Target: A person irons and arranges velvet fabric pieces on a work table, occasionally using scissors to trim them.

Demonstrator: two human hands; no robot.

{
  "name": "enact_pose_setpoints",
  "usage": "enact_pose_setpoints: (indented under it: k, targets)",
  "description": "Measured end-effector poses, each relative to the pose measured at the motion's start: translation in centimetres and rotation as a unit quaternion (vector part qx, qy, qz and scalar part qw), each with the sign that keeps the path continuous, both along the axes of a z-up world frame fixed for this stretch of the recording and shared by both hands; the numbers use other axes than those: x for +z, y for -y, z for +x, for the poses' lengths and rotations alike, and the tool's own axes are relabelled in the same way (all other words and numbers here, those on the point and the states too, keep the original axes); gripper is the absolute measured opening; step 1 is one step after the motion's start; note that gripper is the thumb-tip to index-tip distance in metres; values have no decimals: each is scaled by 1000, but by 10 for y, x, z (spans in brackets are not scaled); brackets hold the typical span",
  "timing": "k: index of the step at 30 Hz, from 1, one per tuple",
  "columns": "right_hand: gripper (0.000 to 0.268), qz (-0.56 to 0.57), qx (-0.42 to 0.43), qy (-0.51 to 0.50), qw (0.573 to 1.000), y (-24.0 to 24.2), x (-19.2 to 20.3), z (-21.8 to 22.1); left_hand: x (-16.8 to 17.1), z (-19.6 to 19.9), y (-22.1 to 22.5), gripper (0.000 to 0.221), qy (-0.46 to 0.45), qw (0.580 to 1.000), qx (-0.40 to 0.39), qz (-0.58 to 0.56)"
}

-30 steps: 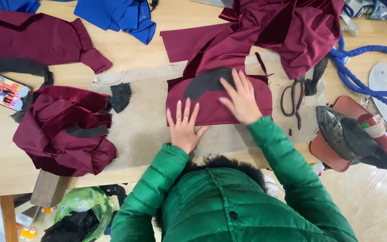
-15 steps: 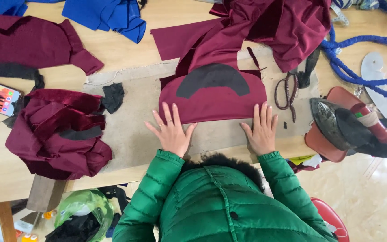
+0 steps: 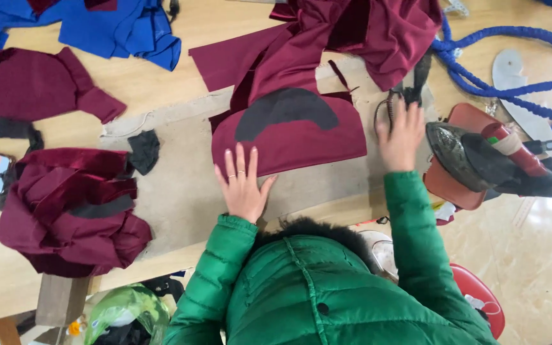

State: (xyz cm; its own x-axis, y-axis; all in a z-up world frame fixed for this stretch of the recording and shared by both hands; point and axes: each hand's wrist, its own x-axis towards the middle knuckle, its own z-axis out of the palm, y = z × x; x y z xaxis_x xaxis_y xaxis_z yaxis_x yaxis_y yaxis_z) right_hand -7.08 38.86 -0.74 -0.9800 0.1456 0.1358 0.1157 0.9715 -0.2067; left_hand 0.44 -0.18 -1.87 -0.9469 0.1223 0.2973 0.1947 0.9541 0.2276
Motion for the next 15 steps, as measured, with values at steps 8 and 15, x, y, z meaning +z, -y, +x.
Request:
enact_pose_setpoints:
  k: [8,15]
  targets:
    - [37,57,-104,-108,987,-117,-71,-67,12,13,20,82,7,995,83,-49]
    - [26,-33,-88,-151,984,-72,-15,-58,36,12,21,77,61,994,88,-20]
